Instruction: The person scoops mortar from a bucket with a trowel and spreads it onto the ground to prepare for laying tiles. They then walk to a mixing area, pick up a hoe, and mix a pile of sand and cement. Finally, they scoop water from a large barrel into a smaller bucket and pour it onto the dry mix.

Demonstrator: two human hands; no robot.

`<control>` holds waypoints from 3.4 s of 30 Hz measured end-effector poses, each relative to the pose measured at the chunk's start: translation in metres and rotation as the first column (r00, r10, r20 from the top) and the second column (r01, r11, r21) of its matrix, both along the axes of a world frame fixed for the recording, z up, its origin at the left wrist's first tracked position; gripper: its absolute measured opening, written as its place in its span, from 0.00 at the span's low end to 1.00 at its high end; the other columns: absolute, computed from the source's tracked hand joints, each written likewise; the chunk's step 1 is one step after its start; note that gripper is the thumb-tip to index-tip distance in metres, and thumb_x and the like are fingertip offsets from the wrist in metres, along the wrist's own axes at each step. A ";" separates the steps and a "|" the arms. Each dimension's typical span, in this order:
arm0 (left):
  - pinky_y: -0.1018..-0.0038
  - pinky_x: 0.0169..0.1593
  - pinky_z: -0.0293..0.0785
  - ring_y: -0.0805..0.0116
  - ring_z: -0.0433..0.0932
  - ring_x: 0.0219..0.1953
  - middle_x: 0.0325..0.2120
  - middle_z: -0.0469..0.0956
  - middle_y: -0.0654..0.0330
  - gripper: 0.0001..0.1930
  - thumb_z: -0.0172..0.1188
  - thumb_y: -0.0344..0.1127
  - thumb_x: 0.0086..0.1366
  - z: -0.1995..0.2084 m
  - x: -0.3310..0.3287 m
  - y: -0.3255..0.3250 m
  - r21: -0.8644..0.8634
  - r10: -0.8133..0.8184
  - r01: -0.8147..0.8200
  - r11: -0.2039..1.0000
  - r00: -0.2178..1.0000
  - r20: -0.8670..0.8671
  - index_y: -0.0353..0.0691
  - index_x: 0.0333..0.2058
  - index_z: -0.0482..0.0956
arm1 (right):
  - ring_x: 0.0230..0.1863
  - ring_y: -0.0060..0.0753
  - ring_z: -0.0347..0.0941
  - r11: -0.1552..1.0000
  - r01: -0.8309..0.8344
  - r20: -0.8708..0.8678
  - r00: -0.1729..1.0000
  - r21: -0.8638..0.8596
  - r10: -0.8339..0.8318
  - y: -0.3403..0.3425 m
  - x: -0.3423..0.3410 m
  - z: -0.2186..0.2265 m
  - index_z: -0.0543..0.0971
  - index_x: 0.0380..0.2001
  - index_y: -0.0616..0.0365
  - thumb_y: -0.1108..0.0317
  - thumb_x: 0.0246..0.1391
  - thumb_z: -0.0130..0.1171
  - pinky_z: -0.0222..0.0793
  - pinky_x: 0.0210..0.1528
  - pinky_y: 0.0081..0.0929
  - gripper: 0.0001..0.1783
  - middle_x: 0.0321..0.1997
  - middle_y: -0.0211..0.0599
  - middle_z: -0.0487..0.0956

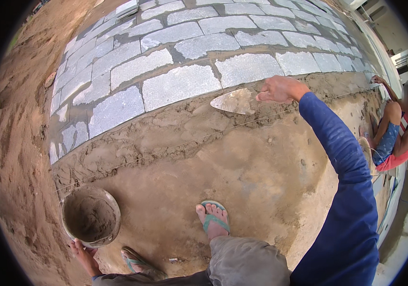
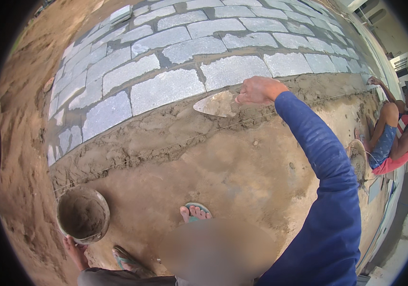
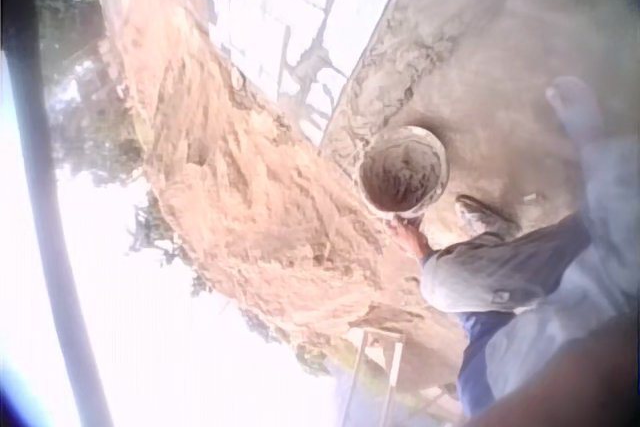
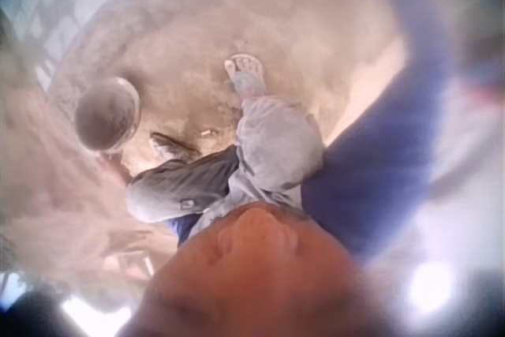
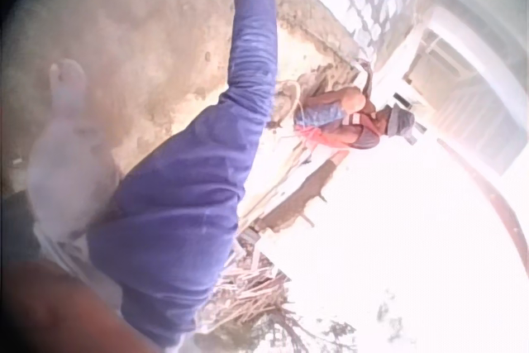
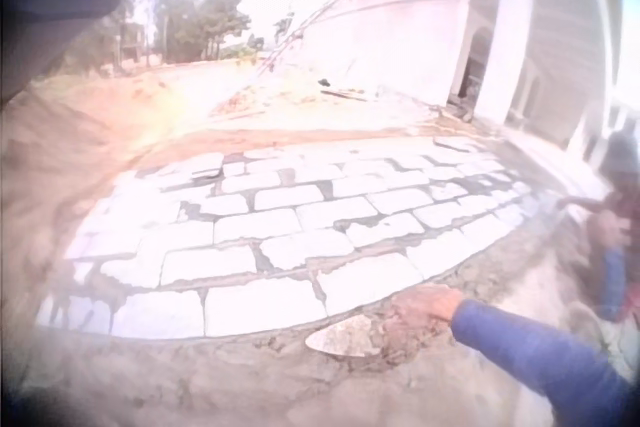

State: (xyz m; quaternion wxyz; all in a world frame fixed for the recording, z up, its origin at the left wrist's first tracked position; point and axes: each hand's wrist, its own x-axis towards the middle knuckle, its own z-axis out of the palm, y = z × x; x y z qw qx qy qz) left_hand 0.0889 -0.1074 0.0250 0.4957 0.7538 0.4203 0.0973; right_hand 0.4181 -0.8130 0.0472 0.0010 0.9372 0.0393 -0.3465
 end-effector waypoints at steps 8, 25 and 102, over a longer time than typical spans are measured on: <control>0.82 0.17 0.72 0.78 0.74 0.20 0.29 0.75 0.66 0.14 0.48 0.49 0.68 0.000 0.007 0.006 0.014 0.081 -0.081 0.997 0.996 -0.048 0.48 0.44 0.68 | 0.20 0.46 0.72 1.000 -0.004 0.001 1.000 0.004 0.004 -0.040 -0.035 -0.041 0.76 0.17 0.60 0.49 0.50 0.50 0.68 0.29 0.42 0.24 0.17 0.46 0.74; 0.77 0.18 0.75 0.69 0.77 0.22 0.34 0.75 0.61 0.19 0.50 0.52 0.66 -0.021 -0.026 0.051 0.007 0.108 -0.108 0.994 0.989 -0.104 0.50 0.50 0.65 | 0.29 0.53 0.75 0.989 0.043 0.092 0.995 -0.143 -0.030 -0.072 -0.048 -0.024 0.79 0.25 0.62 0.49 0.55 0.48 0.69 0.35 0.46 0.25 0.22 0.50 0.77; 0.60 0.29 0.74 0.54 0.74 0.33 0.46 0.71 0.55 0.23 0.49 0.52 0.65 -0.040 -0.010 0.051 0.173 0.017 0.047 0.984 0.936 -0.351 0.54 0.56 0.60 | 0.13 0.36 0.68 0.578 0.789 0.128 0.564 0.208 -0.816 -0.171 -0.073 -0.040 0.73 0.26 0.62 0.62 0.58 0.41 0.64 0.14 0.36 0.16 0.11 0.38 0.67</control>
